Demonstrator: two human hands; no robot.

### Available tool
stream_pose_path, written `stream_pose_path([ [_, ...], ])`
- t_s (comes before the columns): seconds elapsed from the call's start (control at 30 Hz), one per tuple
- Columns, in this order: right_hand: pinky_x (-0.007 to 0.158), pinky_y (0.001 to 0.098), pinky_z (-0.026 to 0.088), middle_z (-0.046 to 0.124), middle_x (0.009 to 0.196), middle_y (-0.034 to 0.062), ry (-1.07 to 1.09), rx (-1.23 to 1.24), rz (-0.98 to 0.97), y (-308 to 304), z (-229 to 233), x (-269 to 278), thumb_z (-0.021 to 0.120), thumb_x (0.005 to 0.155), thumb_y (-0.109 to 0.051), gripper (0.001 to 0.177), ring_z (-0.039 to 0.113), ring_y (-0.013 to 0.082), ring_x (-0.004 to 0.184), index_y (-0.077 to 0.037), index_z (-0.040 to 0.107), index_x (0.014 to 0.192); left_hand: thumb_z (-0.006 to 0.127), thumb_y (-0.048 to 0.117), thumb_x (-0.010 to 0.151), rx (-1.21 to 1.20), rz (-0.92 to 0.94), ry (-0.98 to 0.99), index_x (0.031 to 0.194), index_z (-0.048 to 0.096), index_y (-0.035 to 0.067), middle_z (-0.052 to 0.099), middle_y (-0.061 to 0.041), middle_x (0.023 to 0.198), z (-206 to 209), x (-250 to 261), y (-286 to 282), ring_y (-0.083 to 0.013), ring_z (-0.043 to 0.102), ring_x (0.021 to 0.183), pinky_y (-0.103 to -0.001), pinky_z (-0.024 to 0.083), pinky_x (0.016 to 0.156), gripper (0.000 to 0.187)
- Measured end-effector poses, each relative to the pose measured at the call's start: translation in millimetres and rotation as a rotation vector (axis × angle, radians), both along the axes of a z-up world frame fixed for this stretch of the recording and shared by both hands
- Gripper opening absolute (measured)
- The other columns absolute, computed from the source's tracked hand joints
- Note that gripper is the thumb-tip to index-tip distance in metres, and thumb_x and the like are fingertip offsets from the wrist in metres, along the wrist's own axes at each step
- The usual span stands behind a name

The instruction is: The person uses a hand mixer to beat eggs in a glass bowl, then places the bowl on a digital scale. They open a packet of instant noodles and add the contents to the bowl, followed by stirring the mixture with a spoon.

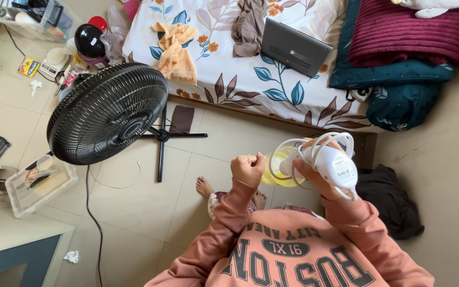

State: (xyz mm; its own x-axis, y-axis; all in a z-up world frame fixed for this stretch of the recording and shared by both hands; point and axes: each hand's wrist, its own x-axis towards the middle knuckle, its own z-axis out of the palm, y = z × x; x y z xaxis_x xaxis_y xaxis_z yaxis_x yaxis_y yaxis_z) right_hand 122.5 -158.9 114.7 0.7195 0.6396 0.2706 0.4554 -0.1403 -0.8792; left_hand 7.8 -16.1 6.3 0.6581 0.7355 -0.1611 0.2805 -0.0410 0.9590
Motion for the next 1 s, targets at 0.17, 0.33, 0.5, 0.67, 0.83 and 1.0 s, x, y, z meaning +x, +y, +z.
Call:
stream_pose_path([
  [0.17,0.076,0.0292,0.058,0.07,0.097,0.0049,0.183,-0.062,0.027,-5,9,9,0.089,0.07,-0.009,0.041,0.068,0.014,0.085,-0.005,0.066,0.104,0.066,0.016,0.089,-0.005,-0.026,0.017,0.053,0.05,-0.004,0.033,-0.007,0.042,-2,0,-4,-0.0121,0.029,0.041,-0.034,0.028,0.042,0.044],
  [0.33,0.074,0.0286,0.058,0.07,0.094,0.0042,0.054,-0.174,0.063,-5,22,13,0.089,0.069,-0.01,0.04,0.068,0.0135,0.082,-0.004,0.066,0.102,0.065,0.016,0.089,-0.055,-0.061,0.025,0.054,0.052,-0.003,0.035,-0.006,0.042,1,1,-8,-0.0106,0.031,0.042,-0.034,0.03,0.042,0.043],
  [0.5,0.082,0.0293,0.058,0.071,0.102,0.0066,-0.063,0.006,0.015,7,4,7,0.089,0.068,-0.008,0.048,0.069,0.0156,0.091,-0.004,0.063,0.108,0.065,0.017,0.09,-0.048,-0.103,0.037,0.055,0.052,-0.004,0.035,-0.008,0.043,3,3,-1,-0.0114,0.031,0.042,-0.034,0.031,0.043,0.042],
  [0.67,0.08,0.0294,0.058,0.071,0.1,0.0061,-0.073,0.001,0.005,11,-1,2,0.09,0.067,-0.01,0.047,0.069,0.0153,0.089,-0.005,0.065,0.106,0.066,0.016,0.09,0.003,-0.109,0.02,0.056,0.052,-0.003,0.034,-0.008,0.044,0,4,10,-0.0127,0.028,0.042,-0.034,0.031,0.043,0.042],
  [0.83,0.079,0.0295,0.058,0.071,0.098,0.0056,-0.003,-0.15,0.072,14,15,3,0.091,0.067,-0.011,0.046,0.069,0.0149,0.086,-0.005,0.066,0.105,0.067,0.015,0.089,-0.028,-0.079,0.034,0.053,0.051,-0.003,0.034,-0.008,0.042,-3,1,20,-0.0108,0.029,0.042,-0.034,0.028,0.041,0.043],
  [1.0,0.077,0.0296,0.058,0.072,0.095,0.005,-0.022,-0.254,0.105,17,24,8,0.092,0.066,-0.012,0.045,0.069,0.0145,0.084,-0.005,0.067,0.103,0.067,0.016,0.09,-0.046,-0.083,0.062,0.053,0.051,-0.004,0.034,-0.007,0.041,-2,0,20,-0.0101,0.029,0.042,-0.034,0.028,0.041,0.044],
])
